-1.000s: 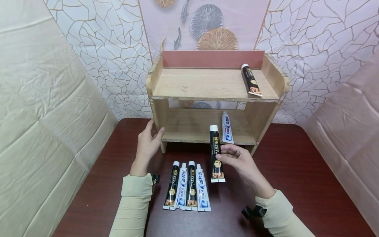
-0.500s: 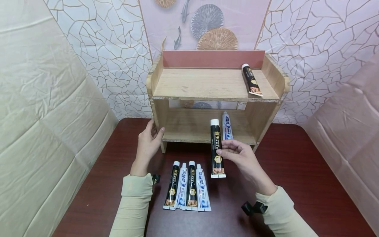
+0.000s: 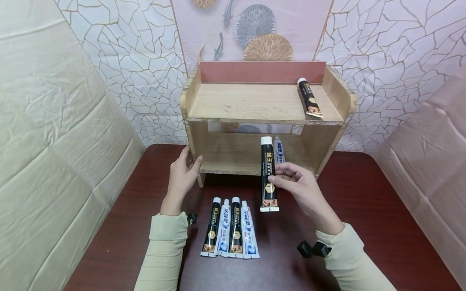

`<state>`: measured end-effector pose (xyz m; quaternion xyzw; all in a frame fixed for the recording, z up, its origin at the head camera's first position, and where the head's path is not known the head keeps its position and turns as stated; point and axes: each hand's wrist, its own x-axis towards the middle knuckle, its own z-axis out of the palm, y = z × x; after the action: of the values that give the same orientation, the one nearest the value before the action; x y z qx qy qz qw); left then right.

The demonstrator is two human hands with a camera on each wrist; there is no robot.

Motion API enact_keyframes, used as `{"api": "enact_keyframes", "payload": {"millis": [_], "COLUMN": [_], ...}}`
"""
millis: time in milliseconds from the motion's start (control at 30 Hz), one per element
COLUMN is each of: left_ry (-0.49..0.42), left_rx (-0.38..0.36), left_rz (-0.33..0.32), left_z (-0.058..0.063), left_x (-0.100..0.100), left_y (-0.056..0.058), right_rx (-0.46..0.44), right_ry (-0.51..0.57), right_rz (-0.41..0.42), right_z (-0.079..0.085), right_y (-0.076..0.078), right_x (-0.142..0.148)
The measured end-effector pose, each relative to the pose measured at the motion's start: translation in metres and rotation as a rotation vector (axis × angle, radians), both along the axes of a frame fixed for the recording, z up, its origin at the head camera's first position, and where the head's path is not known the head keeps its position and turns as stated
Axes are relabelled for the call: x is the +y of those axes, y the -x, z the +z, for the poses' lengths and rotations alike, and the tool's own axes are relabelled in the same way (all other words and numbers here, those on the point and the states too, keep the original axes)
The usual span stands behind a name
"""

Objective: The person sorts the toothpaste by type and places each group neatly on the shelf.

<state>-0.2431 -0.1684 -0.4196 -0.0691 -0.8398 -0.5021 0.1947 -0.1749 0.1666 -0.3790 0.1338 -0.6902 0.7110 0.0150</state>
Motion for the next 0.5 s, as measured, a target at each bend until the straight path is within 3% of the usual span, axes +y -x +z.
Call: {"api": "enact_keyframes", "payload": {"millis": [500], "left_ry": [-0.003], "left_rx": [0.010], "left_rz": [0.003], "left_z": [-0.001], "left_x": [0.000], "left_y": [0.001], "right_rx": [0.027], "right_ry": [0.005], "right_rz": [-0.015], "right_z": [0.030], "right_y": [0.009], "right_x": [-0.003]}}
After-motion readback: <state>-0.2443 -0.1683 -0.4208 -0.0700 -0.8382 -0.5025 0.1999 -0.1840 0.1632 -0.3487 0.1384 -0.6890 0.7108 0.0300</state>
